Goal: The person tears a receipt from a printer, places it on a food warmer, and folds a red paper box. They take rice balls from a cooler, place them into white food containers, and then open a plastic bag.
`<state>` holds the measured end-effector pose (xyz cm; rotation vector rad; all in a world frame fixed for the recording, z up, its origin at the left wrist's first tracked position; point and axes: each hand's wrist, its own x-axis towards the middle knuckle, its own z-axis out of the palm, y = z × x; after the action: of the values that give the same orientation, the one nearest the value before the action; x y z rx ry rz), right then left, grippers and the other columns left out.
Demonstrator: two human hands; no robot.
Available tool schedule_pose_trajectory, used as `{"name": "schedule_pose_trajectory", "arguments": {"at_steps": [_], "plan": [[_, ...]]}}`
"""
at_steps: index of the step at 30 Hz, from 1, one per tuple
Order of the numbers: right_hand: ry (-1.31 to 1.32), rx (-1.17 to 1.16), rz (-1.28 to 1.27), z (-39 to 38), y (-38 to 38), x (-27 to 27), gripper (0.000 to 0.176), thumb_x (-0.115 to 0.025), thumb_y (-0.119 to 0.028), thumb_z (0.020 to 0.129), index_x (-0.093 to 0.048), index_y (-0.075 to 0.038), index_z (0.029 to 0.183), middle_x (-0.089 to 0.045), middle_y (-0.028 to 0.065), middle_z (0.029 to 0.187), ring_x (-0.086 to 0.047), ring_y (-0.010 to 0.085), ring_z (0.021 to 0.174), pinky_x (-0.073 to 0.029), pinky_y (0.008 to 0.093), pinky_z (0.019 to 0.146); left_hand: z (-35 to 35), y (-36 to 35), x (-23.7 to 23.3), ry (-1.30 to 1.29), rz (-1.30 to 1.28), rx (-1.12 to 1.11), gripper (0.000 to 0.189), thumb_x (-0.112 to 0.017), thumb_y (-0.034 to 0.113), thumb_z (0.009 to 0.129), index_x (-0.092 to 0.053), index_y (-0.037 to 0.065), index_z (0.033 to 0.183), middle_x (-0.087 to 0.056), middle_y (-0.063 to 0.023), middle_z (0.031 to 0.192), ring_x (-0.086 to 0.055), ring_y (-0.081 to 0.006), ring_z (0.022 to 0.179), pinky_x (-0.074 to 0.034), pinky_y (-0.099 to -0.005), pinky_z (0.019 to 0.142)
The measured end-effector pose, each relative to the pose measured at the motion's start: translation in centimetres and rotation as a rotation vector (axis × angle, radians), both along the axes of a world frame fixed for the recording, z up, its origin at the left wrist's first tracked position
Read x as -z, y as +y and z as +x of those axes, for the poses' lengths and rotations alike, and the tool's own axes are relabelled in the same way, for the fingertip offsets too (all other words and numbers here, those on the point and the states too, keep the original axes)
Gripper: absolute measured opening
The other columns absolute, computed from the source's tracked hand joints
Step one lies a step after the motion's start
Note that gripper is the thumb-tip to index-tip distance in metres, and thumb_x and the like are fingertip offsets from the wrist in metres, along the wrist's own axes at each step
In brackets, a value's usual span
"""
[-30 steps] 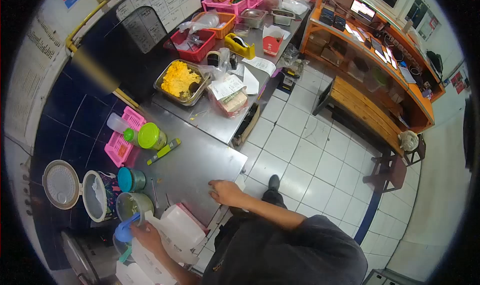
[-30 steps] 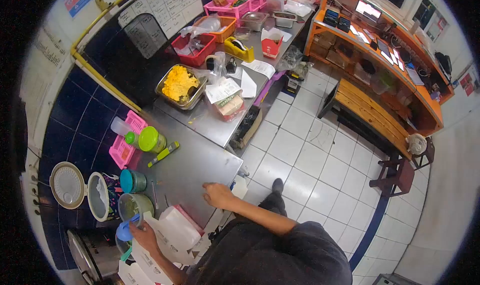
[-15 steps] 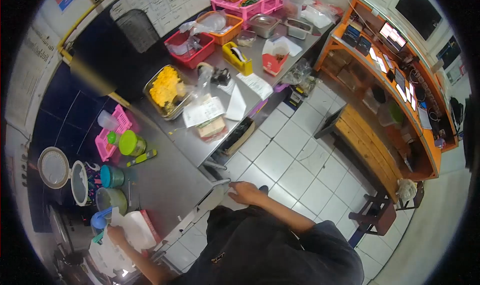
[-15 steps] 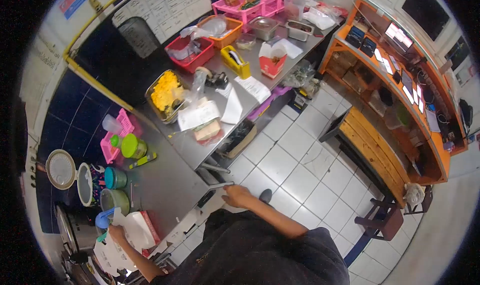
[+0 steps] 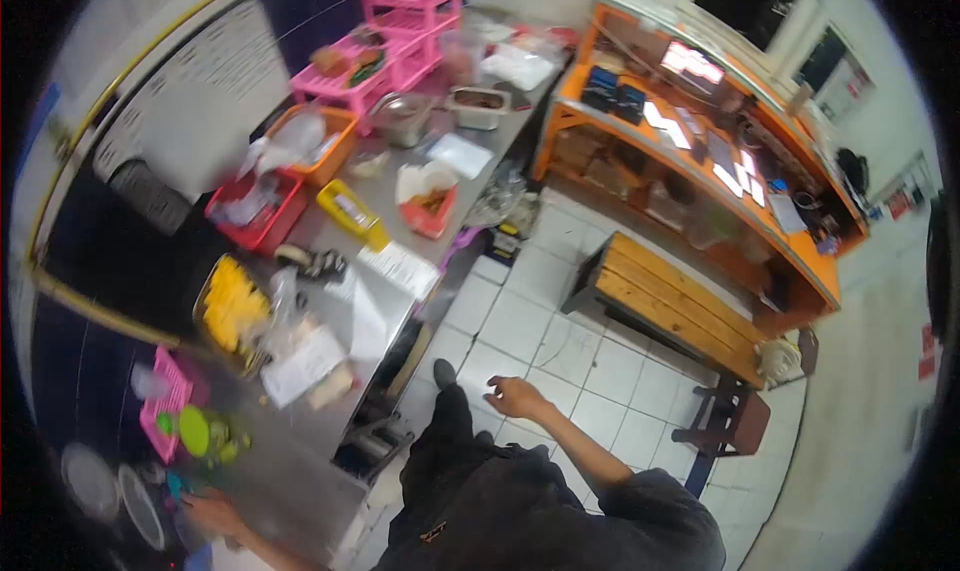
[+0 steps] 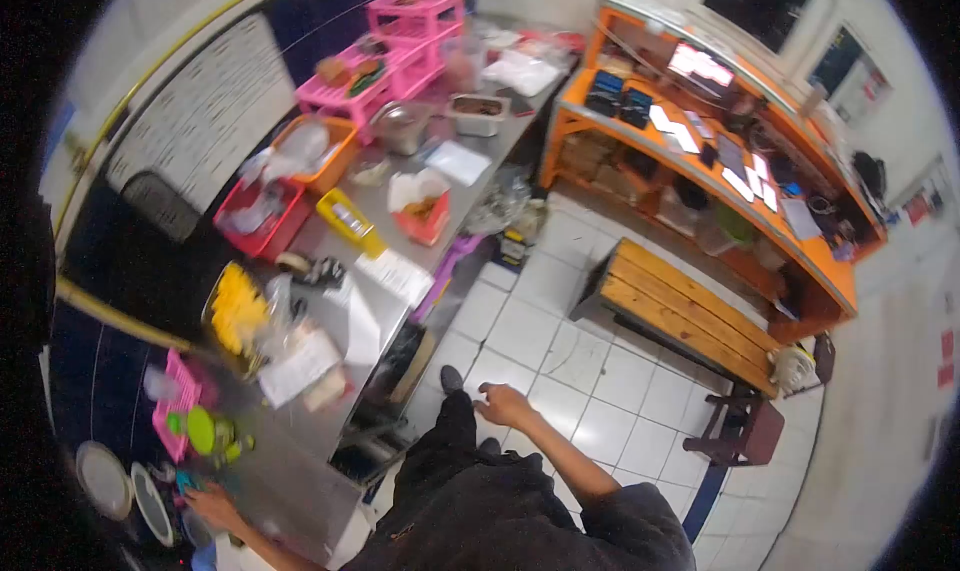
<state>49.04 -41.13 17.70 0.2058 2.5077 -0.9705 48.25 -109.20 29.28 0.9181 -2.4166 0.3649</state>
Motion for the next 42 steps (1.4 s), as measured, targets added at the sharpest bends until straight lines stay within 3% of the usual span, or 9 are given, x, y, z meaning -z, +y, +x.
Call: {"name": "schedule_pose_trajectory", "arguments": {"at_steps": [7, 9, 12, 15, 21, 27, 30, 33, 42], "plan": [[-0.049, 0.043, 0.111, -7.6, 2.9, -3.7, 0.047, -0.061, -0.041, 0.092, -0.063, -0.005, 0.123, -0.070, 0.0245, 0.105, -0.066, 0.0403, 0.103, -0.054, 0.0494, 0.087, -20.2, 27.8, -11.0, 0.533, -0.038, 0.728, 0.045, -0.049, 0.021, 0.101, -0.047, -0.009, 0.135, -0.051, -0.0286, 0.135, -0.052, -0.0386, 0.126, -0.044, -0.0462, 0.104], [-0.035, 0.114, 0.085, -9.6, 4.2, -4.1, 0.048, -0.061, -0.040, 0.092, -0.062, -0.005, 0.124, -0.070, 0.0246, 0.105, -0.066, 0.0406, 0.102, -0.054, 0.0495, 0.087, -23.9, 35.0, -11.7, 0.730, 0.346, 1.063, 0.042, -0.055, 0.012, 0.098, -0.048, -0.005, 0.136, -0.054, -0.0233, 0.133, -0.053, -0.0350, 0.125, -0.045, -0.0445, 0.102], [0.040, 0.237, 0.167, -11.4, 6.0, -3.9, 0.044, -0.061, -0.039, 0.093, -0.063, -0.006, 0.121, -0.073, 0.0152, 0.086, -0.068, 0.0380, 0.092, -0.054, 0.0481, 0.082, -26.9, 45.0, -11.7, 0.660, 0.624, 1.362, 0.036, -0.051, 0.004, 0.096, -0.049, -0.006, 0.131, -0.055, -0.0189, 0.127, -0.057, -0.0317, 0.112, -0.048, -0.0389, 0.094], [-0.075, 0.371, 0.069, -12.3, 8.1, -3.8, 0.048, -0.062, -0.040, 0.092, -0.062, -0.005, 0.124, -0.070, 0.0249, 0.105, -0.066, 0.0410, 0.104, -0.052, 0.0498, 0.090, -27.9, 52.1, -11.8, 0.478, 0.816, 1.564, 0.027, -0.051, 0.001, 0.092, -0.054, -0.005, 0.118, -0.056, -0.0176, 0.119, -0.058, -0.0285, 0.102, -0.049, -0.0385, 0.086], [-0.114, 0.423, 0.083, -12.6, 14.3, -1.3, 0.046, -0.063, -0.039, 0.091, -0.064, -0.004, 0.122, -0.071, 0.0246, 0.100, -0.066, 0.0423, 0.101, -0.052, 0.0486, 0.090, -29.5, 61.0, -12.1, 0.171, 0.903, 1.783, 0.014, -0.053, -0.003, 0.086, -0.058, -0.002, 0.099, -0.060, -0.0155, 0.094, -0.060, -0.0306, 0.092, -0.049, -0.0406, 0.085], [0.022, 0.529, 0.109, -17.8, 30.1, 1.4, 0.039, -0.064, -0.036, 0.087, -0.067, -0.005, 0.111, -0.067, 0.0257, 0.104, -0.064, 0.0424, 0.103, -0.051, 0.0504, 0.090, -32.4, 70.7, -8.9, 0.083, 0.903, 1.857, 0.018, -0.059, -0.002, 0.082, -0.061, -0.003, 0.100, -0.063, -0.0154, 0.092, -0.063, -0.0311, 0.082, -0.052, -0.0398, 0.074], [0.407, 0.597, 0.330, -22.4, 43.6, 1.9, 0.035, -0.069, -0.027, 0.083, -0.068, -0.008, 0.112, -0.062, 0.0286, 0.116, -0.061, 0.0470, 0.108, -0.050, 0.0531, 0.090, -34.4, 77.2, -4.2, -0.299, 1.057, 1.735, 0.021, -0.062, 0.000, 0.082, -0.062, -0.001, 0.103, -0.063, -0.0171, 0.094, -0.064, -0.0327, 0.083, -0.052, -0.0395, 0.073], [0.483, 0.747, 0.491, -28.9, 57.5, -2.4, 0.042, -0.070, -0.020, 0.080, -0.060, -0.009, 0.119, -0.043, 0.0275, 0.142, -0.060, 0.0454, 0.108, -0.053, 0.0523, 0.086, -37.3, 83.3, 4.3, -0.463, 0.955, 1.638, 0.022, -0.060, 0.000, 0.083, -0.062, -0.002, 0.105, -0.063, -0.0195, 0.096, -0.064, -0.0359, 0.085, -0.051, -0.0411, 0.073], [1.044, 0.736, 0.757, -45.0, 90.8, -16.9, 0.026, -0.061, -0.005, 0.082, -0.053, -0.005, 0.106, -0.034, 0.0303, 0.151, -0.066, 0.0451, 0.082, -0.055, 0.0492, 0.065, -39.2, 85.8, 23.0, -0.719, 1.033, 1.080, 0.025, -0.059, 0.008, 0.084, -0.062, -0.004, 0.105, -0.067, -0.0229, 0.087, -0.068, -0.0407, 0.079, -0.054, -0.0450, 0.070]]}}
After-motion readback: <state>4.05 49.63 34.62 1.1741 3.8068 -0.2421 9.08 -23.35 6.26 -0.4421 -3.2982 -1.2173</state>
